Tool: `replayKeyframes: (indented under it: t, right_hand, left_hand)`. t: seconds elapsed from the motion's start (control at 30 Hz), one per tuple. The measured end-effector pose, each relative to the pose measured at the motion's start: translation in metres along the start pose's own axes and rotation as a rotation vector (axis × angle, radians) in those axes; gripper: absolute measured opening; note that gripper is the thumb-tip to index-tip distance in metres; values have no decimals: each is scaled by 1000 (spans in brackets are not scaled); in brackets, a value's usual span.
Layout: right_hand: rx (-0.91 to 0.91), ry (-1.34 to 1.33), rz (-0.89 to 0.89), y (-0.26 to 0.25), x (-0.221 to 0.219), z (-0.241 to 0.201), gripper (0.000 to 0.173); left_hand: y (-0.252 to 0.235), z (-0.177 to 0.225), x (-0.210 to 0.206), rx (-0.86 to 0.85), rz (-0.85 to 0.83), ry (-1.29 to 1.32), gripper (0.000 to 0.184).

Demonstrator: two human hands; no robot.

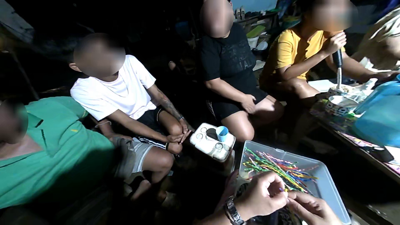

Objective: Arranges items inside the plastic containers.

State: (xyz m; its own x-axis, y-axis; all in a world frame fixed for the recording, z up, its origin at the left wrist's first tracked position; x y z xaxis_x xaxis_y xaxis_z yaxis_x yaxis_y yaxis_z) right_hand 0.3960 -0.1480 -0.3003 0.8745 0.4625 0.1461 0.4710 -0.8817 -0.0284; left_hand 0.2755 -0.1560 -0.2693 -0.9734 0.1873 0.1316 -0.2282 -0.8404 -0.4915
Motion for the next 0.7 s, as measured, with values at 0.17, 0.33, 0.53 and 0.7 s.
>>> replayKeyframes:
  t: [0.17, 0.33, 0.53, 0.7]
  right_hand:
    - [39, -53, -23, -3, -2, 2, 17]
    - [23, -79, 6, -2, 0, 5, 20]
    - [107, -40, 76, 1, 1, 0, 8]
    - [89, 53, 131, -4, 5, 4, 16]
  left_hand:
    - [0, 9, -2, -63, 4, -74, 12]
    - [3, 10, 0, -49, 42, -51, 18]
    - [4, 6, 4, -60, 80, -29, 12]
    - [-1, -5, 11, 2, 108, 0, 10]
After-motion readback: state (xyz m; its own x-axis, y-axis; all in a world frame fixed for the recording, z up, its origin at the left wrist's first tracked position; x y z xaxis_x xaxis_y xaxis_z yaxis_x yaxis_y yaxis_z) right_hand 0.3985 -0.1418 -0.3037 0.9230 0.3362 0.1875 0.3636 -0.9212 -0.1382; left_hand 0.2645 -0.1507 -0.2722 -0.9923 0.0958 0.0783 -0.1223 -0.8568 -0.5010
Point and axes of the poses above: each hand's wrist, its own y-axis away from the middle knuckle, its own x-axis out of the back of the hand, z = x × y, the point moved 10 cm from there along -y, towards the middle knuckle, and after that the axes turned 5 degrees about -x, right-handed, at the moved point
